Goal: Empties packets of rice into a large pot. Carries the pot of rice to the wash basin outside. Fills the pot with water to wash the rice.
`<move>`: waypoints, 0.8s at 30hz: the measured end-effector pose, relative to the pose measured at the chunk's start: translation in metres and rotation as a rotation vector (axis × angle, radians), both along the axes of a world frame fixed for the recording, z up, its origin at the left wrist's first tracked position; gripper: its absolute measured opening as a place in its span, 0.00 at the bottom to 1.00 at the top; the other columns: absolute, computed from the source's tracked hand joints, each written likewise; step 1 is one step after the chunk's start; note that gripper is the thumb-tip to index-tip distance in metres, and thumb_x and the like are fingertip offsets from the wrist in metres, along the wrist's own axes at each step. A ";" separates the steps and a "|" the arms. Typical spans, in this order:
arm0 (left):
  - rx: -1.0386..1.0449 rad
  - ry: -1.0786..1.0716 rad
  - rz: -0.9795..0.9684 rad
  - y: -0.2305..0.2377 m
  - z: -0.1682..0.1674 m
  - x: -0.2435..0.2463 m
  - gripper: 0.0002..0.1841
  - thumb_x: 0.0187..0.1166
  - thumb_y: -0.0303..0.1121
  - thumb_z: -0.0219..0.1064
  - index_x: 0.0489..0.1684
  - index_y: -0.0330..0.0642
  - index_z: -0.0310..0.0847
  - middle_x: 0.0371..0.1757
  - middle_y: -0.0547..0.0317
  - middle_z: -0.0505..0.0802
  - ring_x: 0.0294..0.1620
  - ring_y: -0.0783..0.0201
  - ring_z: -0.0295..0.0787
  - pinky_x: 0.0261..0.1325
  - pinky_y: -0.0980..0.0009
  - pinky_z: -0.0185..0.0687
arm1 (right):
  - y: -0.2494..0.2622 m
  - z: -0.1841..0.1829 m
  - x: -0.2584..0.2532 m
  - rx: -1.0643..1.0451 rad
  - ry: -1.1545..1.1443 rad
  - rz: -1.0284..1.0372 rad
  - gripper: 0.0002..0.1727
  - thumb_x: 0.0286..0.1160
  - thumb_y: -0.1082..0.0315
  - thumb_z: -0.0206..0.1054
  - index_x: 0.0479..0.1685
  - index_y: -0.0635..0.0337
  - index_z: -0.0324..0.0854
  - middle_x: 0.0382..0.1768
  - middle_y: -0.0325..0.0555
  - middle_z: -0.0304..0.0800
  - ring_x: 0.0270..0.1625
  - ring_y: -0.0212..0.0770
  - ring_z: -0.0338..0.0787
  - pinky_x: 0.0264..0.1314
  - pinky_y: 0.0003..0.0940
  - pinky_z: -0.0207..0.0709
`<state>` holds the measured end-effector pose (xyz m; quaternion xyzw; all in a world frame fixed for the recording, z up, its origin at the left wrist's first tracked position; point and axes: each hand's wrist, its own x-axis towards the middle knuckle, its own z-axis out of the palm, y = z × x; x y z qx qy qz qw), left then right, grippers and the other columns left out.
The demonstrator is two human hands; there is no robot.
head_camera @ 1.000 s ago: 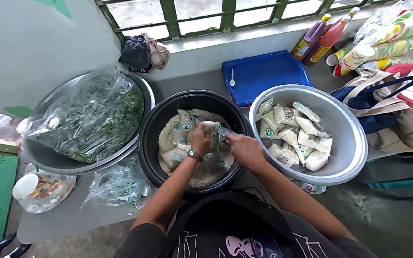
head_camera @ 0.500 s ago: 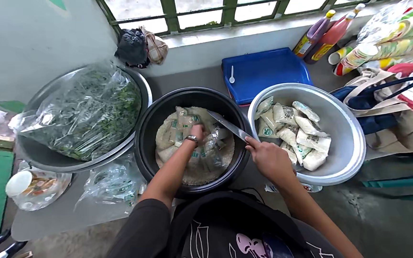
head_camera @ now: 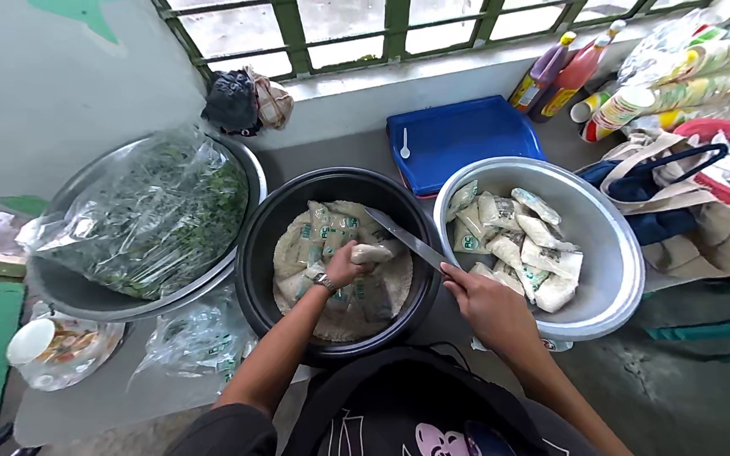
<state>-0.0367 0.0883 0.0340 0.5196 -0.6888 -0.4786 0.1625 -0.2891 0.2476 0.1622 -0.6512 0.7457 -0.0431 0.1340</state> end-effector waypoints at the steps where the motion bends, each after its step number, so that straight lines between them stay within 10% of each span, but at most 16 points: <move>1: 0.008 0.119 0.139 0.000 0.001 0.009 0.29 0.69 0.30 0.80 0.68 0.27 0.76 0.58 0.38 0.92 0.61 0.52 0.91 0.71 0.54 0.84 | 0.004 0.000 0.000 -0.045 -0.010 0.018 0.22 0.92 0.49 0.54 0.79 0.35 0.82 0.43 0.54 0.96 0.41 0.60 0.95 0.39 0.60 0.85; 7: -0.015 0.431 0.672 -0.026 0.006 0.032 0.27 0.91 0.40 0.60 0.79 0.26 0.67 0.64 0.36 0.88 0.63 0.56 0.88 0.70 0.59 0.81 | 0.013 0.004 0.009 -0.233 -0.004 0.156 0.21 0.87 0.51 0.58 0.72 0.36 0.88 0.32 0.51 0.95 0.29 0.58 0.94 0.25 0.59 0.82; 24: -0.229 -0.101 0.515 -0.009 0.038 0.032 0.32 0.89 0.47 0.63 0.80 0.30 0.62 0.50 0.31 0.91 0.53 0.36 0.92 0.63 0.40 0.83 | 0.015 0.012 0.033 -0.163 0.121 0.254 0.21 0.89 0.50 0.58 0.74 0.35 0.86 0.32 0.53 0.93 0.27 0.55 0.92 0.24 0.50 0.82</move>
